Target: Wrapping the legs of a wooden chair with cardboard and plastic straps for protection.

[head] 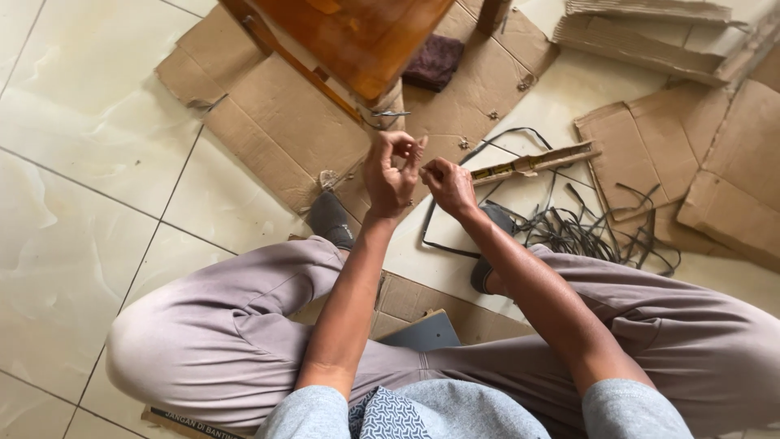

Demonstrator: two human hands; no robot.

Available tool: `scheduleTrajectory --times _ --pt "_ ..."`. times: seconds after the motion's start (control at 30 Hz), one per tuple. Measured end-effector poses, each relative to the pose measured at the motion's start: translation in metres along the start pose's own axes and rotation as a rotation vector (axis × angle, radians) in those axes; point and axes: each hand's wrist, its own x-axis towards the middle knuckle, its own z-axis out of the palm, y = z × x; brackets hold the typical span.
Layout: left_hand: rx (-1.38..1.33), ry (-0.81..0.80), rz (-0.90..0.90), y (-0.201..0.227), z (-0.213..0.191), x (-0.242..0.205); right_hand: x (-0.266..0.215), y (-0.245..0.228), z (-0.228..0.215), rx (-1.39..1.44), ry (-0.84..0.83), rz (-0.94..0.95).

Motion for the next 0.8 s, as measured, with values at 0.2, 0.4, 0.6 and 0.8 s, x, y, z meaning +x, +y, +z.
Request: scheduleTrajectory --times 0.2,0.4,0.6,0.8 --pt "-0.057 -0.511 -0.141 0.012 0.037 -0.037 0.007 0.080 -0.037 -0.121 0.064 0.218" --pt "0.074 -1.077 -0.288 -0.014 0.065 -0.088 -0.009 0.170 -0.099 -0.252 0.176 0.502" --pt "0.078 -1.240 -0.323 -0.022 0.077 -0.119 -0.041 0.282 -0.125 -0.378 0.229 0.784" --pt "0.124 -1.295 -0.343 -0.022 0.081 -0.126 -0.045 0.300 -0.118 -0.326 0.089 0.862"
